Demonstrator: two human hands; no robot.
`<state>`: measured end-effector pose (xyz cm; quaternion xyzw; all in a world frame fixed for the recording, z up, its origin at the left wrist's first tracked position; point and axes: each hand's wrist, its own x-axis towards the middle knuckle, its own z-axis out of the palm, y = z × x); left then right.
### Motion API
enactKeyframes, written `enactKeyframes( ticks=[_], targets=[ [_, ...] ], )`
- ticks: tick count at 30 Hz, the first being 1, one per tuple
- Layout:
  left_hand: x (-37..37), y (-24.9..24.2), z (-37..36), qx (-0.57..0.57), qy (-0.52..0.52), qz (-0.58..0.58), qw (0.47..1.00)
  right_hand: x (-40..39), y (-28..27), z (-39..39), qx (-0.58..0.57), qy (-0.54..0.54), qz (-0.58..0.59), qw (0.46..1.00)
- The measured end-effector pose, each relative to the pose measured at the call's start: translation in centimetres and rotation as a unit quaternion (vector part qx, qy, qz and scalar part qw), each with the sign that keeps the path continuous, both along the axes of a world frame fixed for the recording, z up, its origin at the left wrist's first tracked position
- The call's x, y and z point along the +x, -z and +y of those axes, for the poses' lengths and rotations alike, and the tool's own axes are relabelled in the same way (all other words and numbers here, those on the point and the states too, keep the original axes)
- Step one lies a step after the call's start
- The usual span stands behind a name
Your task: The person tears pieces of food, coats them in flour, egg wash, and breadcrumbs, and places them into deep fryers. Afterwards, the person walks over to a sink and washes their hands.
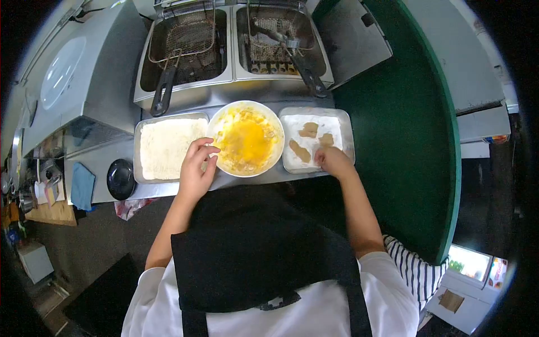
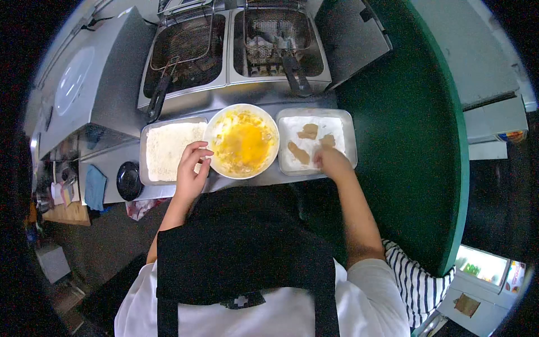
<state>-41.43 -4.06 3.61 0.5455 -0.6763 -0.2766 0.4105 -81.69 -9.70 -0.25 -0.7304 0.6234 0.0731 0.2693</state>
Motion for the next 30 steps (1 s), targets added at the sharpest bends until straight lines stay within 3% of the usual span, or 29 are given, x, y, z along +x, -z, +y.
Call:
enactKeyframes(
  ticks=[1, 4, 7, 13, 19, 22, 25, 28, 29, 30],
  targets=[
    [0.0, -0.2, 0.0, 0.001, 0.006, 0.003, 1.000, -0.6, 0.0, 0.3, 0.054, 0.017, -0.025, 0.998],
    [-0.1, -0.1, -0.2, 0.006, 0.018, 0.012, 1.000, -1.1, -0.5, 0.7, -0.051, 0.130, -0.061, 0.988],
    [-0.3, 0.3, -0.3, 0.016, 0.030, 0.020, 0.999, -1.3, 1.7, 0.6, -0.134, 0.149, -0.097, 0.975],
    [-0.8, 0.9, 0.3, 0.014, 0.039, 0.015, 0.999, -1.0, 2.1, -0.4, -0.069, 0.061, -0.043, 0.995],
    [-0.8, 0.5, 0.8, 0.019, 0.026, 0.022, 0.999, -1.1, 1.4, -0.4, -0.013, 0.089, -0.047, 0.995],
    [-0.7, 0.2, 1.1, 0.017, 0.016, 0.024, 0.999, -1.3, 0.1, -0.2, -0.199, 0.106, -0.073, 0.971],
    [-0.4, 0.3, 1.1, 0.015, 0.012, 0.024, 1.000, -1.2, 0.4, 0.2, -0.228, 0.149, 0.008, 0.962],
    [-0.3, 0.3, 0.7, 0.013, 0.019, 0.028, 0.999, 0.2, 1.2, 1.2, -0.054, 0.142, 0.058, 0.987],
    [-0.2, 0.2, 0.6, 0.013, 0.021, 0.029, 0.999, 0.1, 0.7, 1.5, 0.004, 0.119, 0.024, 0.993],
    [-0.2, 0.2, 0.4, 0.012, 0.023, 0.028, 0.999, 0.0, 0.8, 1.4, -0.015, 0.139, 0.023, 0.990]
  ],
)
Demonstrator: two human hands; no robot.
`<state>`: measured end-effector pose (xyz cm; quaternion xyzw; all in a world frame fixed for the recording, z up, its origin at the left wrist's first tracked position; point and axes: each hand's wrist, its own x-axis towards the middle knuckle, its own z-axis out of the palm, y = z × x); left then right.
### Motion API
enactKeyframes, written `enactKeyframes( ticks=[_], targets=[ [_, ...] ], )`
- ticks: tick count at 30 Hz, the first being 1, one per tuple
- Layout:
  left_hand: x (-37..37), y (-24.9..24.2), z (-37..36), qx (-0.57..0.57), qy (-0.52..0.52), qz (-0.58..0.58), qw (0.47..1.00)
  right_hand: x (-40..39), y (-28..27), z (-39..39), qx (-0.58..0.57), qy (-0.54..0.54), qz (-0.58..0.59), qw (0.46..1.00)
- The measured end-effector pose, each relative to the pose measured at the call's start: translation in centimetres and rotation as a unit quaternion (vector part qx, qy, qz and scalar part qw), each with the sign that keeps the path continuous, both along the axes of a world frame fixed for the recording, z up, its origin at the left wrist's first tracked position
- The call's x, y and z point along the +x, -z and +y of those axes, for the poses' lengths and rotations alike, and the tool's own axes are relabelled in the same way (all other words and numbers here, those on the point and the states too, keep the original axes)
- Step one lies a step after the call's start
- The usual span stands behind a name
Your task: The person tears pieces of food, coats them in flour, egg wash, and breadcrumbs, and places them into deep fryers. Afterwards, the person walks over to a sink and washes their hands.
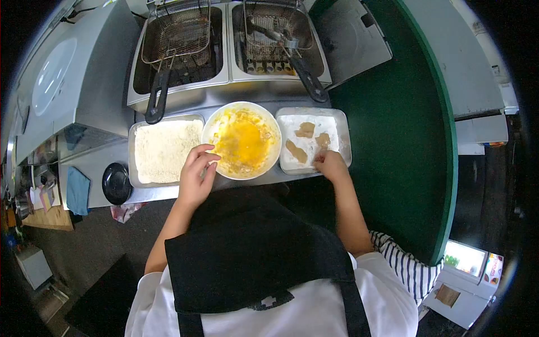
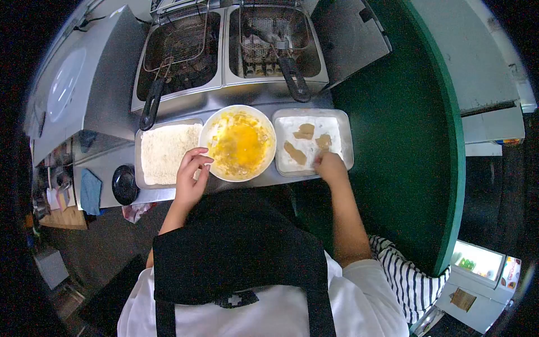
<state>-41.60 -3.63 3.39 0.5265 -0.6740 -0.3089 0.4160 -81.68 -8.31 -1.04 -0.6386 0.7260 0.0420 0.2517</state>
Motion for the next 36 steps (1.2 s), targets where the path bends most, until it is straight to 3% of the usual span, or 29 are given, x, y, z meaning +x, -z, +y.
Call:
enactKeyframes(
  ticks=[5, 8, 14, 20, 26, 29, 32, 36],
  targets=[
    [0.3, -0.1, -0.7, 0.003, 0.019, 0.008, 1.000, -0.7, 2.0, -1.0, -0.112, 0.090, 0.065, 0.987],
    [0.5, 0.0, -0.9, 0.002, 0.029, 0.011, 1.000, -0.2, 0.9, -0.4, -0.092, 0.117, 0.025, 0.989],
    [1.3, 0.5, -1.1, -0.011, 0.027, 0.000, 1.000, 0.9, 0.3, 0.1, -0.025, 0.127, 0.112, 0.985],
    [1.1, 0.3, -1.2, -0.005, 0.034, 0.009, 0.999, 0.3, 0.5, -0.3, -0.035, 0.130, 0.000, 0.991],
    [1.0, 0.4, -1.1, -0.004, 0.037, -0.004, 0.999, 0.3, -1.5, 0.6, -0.231, 0.123, 0.046, 0.964],
    [0.9, 0.5, -1.0, -0.016, 0.033, -0.011, 0.999, 0.9, -0.1, 1.8, -0.103, 0.084, 0.016, 0.991],
    [0.7, 0.1, -0.8, -0.003, 0.026, 0.004, 1.000, 1.3, -1.8, 1.3, -0.050, 0.101, 0.025, 0.993],
    [0.5, 0.3, -0.8, -0.003, 0.028, 0.002, 1.000, -0.1, -0.6, 0.1, -0.110, 0.144, 0.072, 0.981]
  ],
)
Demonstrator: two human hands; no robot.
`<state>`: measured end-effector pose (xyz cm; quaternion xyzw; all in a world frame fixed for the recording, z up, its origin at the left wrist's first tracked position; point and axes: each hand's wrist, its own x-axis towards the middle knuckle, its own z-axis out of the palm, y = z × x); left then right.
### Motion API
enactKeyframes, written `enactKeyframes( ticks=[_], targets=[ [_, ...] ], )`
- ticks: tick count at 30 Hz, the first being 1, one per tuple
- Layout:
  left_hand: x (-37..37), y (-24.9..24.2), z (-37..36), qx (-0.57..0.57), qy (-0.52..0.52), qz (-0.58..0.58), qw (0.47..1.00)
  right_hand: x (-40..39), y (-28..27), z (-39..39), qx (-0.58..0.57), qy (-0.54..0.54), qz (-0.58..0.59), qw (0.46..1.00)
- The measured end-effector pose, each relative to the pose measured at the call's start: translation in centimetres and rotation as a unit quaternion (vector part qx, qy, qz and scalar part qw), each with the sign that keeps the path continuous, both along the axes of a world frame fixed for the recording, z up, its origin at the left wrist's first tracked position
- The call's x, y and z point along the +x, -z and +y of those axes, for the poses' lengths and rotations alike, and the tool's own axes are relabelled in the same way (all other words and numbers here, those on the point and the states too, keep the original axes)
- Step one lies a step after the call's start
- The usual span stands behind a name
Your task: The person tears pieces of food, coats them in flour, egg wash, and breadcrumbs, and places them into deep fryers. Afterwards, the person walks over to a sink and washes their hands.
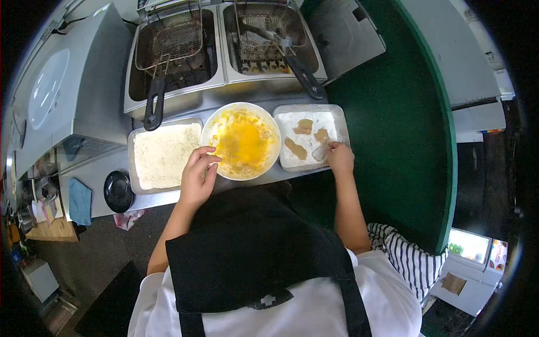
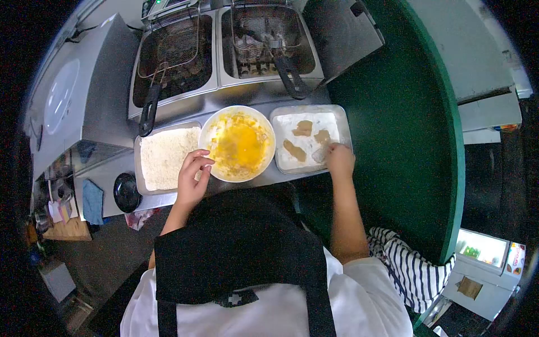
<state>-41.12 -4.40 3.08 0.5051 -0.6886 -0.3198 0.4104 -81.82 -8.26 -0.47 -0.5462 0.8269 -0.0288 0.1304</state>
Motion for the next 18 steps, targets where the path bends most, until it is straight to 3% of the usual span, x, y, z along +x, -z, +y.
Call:
enactKeyframes(
  ticks=[3, 12, 18],
  targets=[
    [-0.2, 0.0, 0.2, 0.009, -0.001, 0.005, 1.000, 1.6, 0.0, -0.1, 0.064, -0.030, 0.066, 0.995],
    [-0.9, -0.4, 0.3, -0.014, -0.014, -0.005, 1.000, 0.1, -0.4, -0.5, 0.041, -0.062, -0.110, 0.991],
    [-1.4, -0.3, 0.3, 0.003, -0.020, 0.004, 1.000, 0.3, -0.8, 0.2, -0.110, -0.016, 0.003, 0.994]
  ],
)
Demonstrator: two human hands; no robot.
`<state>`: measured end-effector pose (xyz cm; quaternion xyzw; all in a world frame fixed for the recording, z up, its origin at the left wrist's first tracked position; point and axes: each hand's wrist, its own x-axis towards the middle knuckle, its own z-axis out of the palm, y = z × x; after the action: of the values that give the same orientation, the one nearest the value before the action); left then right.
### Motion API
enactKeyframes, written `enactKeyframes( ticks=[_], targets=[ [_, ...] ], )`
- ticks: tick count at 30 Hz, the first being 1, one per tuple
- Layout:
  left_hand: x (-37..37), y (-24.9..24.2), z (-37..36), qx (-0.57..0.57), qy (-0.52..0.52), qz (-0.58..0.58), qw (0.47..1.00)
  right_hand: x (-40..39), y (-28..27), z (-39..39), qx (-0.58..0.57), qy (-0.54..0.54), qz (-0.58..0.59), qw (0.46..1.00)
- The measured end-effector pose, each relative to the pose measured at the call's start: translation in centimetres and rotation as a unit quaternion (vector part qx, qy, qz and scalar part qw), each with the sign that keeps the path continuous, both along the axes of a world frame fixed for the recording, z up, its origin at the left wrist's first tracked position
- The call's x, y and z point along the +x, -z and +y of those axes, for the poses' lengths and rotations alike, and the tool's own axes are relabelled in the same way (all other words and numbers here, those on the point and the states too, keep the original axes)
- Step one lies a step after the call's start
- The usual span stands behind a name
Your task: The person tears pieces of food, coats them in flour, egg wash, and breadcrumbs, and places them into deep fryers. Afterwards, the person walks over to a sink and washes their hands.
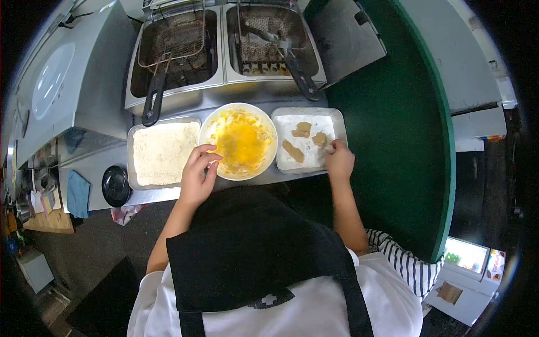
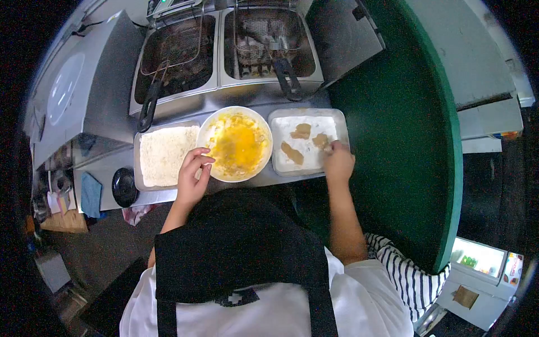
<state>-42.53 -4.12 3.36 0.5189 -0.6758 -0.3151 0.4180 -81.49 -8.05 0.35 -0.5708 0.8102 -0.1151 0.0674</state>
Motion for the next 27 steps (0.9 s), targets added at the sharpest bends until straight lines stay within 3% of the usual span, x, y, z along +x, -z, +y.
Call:
enactKeyframes(
  ticks=[3, 6, 10, 13, 22, 23, 27],
  targets=[
    [-0.3, -0.1, 0.0, 0.001, 0.002, -0.005, 1.000, 1.1, 1.8, 0.8, 0.154, -0.092, 0.029, 0.983],
    [-0.5, -0.3, 0.0, -0.002, 0.001, -0.007, 1.000, 0.4, 1.3, 0.7, 0.128, -0.048, -0.072, 0.988],
    [-0.9, -0.5, -0.1, 0.000, 0.008, -0.013, 1.000, -0.8, 1.1, -0.1, 0.129, 0.001, 0.016, 0.992],
    [-1.4, -0.2, -0.2, -0.013, 0.010, -0.019, 1.000, 1.3, -1.1, 0.2, 0.190, -0.029, 0.049, 0.980],
    [-1.5, -0.5, 0.4, -0.007, -0.011, -0.029, 0.999, -1.5, 1.2, 0.4, 0.086, 0.010, -0.213, 0.973],
    [-1.3, -0.7, 0.5, -0.004, -0.018, -0.026, 0.999, -1.7, -0.2, 0.4, 0.110, 0.018, -0.106, 0.988],
    [-0.7, -0.6, 0.8, -0.026, -0.043, -0.022, 0.998, -4.2, 0.2, -0.3, 0.095, 0.001, -0.134, 0.986]
  ],
)
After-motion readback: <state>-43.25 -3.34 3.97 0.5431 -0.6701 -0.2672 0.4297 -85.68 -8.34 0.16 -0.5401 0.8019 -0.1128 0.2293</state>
